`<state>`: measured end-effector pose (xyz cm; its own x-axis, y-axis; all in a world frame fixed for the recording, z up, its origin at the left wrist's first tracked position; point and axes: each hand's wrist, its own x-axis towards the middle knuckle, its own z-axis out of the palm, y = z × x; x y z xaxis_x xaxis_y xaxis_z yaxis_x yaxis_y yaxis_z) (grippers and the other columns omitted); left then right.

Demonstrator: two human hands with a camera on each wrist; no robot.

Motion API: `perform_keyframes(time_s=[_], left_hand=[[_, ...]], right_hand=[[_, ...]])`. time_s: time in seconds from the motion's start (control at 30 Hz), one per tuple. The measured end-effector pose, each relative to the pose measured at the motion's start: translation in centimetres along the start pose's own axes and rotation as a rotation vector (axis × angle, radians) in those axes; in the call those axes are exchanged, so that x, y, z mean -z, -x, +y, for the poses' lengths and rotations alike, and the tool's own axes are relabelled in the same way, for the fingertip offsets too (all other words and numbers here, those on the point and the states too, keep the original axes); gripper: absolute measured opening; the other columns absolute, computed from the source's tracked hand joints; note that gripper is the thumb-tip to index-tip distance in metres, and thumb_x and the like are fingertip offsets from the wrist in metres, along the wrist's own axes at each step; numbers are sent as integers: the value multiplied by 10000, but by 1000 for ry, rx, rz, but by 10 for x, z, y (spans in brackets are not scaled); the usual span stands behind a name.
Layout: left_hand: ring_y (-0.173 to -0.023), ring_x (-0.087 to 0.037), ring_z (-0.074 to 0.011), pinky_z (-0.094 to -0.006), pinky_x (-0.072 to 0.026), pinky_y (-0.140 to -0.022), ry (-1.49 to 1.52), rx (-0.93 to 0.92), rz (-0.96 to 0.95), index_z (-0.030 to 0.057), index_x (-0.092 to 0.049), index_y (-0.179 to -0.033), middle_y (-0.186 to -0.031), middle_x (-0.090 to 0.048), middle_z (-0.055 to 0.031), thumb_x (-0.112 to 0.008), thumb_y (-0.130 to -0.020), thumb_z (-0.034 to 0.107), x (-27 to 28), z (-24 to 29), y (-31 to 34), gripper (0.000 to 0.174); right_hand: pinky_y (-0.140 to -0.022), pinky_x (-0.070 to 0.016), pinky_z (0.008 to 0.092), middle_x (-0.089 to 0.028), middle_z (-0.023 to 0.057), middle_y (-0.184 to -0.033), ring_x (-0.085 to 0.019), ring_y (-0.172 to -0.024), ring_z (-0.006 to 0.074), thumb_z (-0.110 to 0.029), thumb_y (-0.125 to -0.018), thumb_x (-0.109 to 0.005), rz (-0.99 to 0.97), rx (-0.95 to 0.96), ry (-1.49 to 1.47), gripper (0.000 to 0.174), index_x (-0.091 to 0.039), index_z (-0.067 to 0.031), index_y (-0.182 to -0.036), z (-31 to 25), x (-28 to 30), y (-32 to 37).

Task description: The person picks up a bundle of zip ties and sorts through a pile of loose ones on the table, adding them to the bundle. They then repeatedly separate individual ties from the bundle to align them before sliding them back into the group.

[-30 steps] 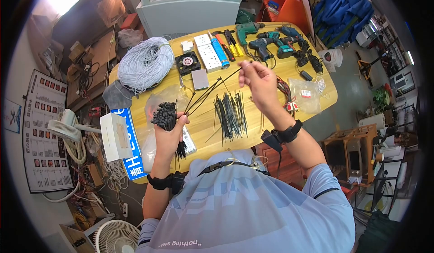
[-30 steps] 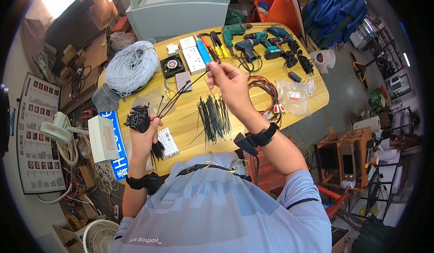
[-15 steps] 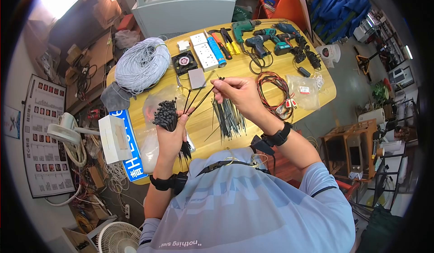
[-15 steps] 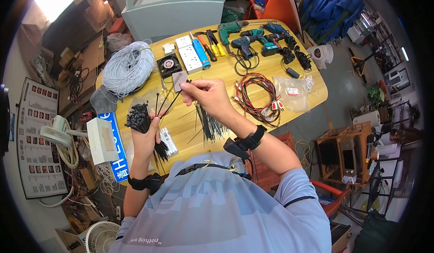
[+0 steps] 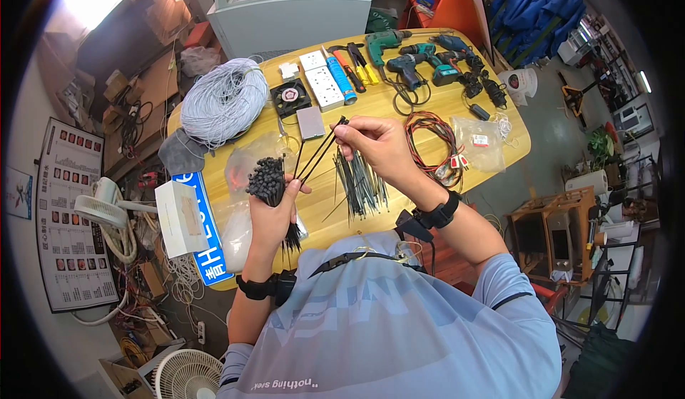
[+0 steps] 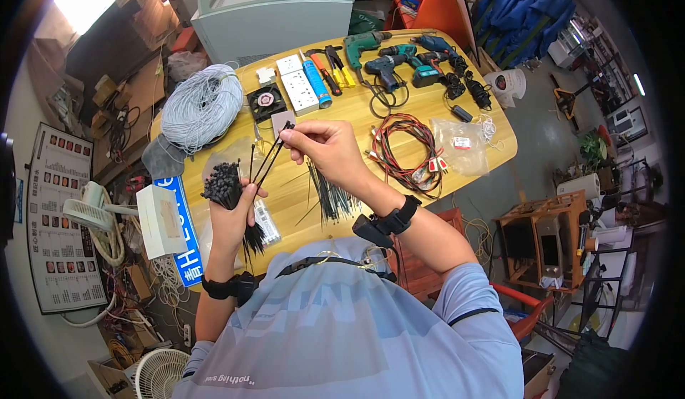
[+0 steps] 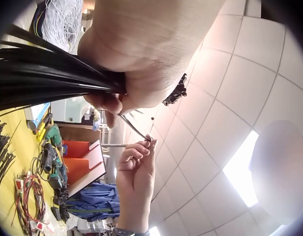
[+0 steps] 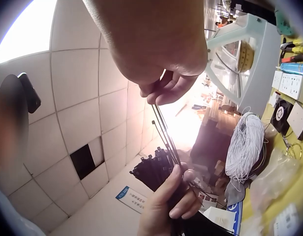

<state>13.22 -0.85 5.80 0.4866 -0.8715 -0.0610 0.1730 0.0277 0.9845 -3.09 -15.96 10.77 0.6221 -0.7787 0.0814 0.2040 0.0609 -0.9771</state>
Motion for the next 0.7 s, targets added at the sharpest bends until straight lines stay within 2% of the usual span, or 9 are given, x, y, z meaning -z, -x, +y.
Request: perform_keyframes(time_s=[0.13,0.47,0.57,0.63,0.7], left_hand=[[-412,-464,-45,-204,-347,-378,-66,23,-13,-14,-617,-990,-794,-717,-133,-662,-921,77,-2,2,0,123],[-394,-450,-41,-210,-343,-371,-124,18,-42,-37,-654,-955,-825,-735,-138,-670,-912,88,0,9,0,134],[-394,-448,-38,-211,-341,-370,-141,50,-41,-40,-655,-949,-844,-740,-147,-674,-911,92,0,13,-1,139],[-393,-449,-38,-210,-341,-370,-117,45,-57,-38,-654,-952,-845,-741,-145,-678,-910,97,-2,17,-1,143],[-393,-449,-38,-208,-340,-370,-93,40,-72,-36,-653,-954,-846,-742,-142,-682,-909,101,-4,19,-2,148]], right_hand=[[-533,-440,200,-627,-6,-688,-560,-596,43,-137,-909,-717,17,31,-8,166,-712,28,-891,0,0,-1],[-534,-433,195,-623,-4,-692,-554,-598,36,-142,-905,-721,34,59,34,166,-693,17,-866,-3,2,-1],[-539,-445,194,-629,-4,-699,-563,-602,37,-133,-902,-723,15,87,70,157,-694,17,-866,-5,1,-1],[-564,-444,212,-611,15,-767,-560,-629,59,-58,-914,-687,-29,78,46,101,-684,37,-878,-6,-1,0],[-564,-446,211,-615,19,-780,-561,-632,60,-53,-912,-689,-43,62,48,93,-688,37,-889,-3,-3,2]])
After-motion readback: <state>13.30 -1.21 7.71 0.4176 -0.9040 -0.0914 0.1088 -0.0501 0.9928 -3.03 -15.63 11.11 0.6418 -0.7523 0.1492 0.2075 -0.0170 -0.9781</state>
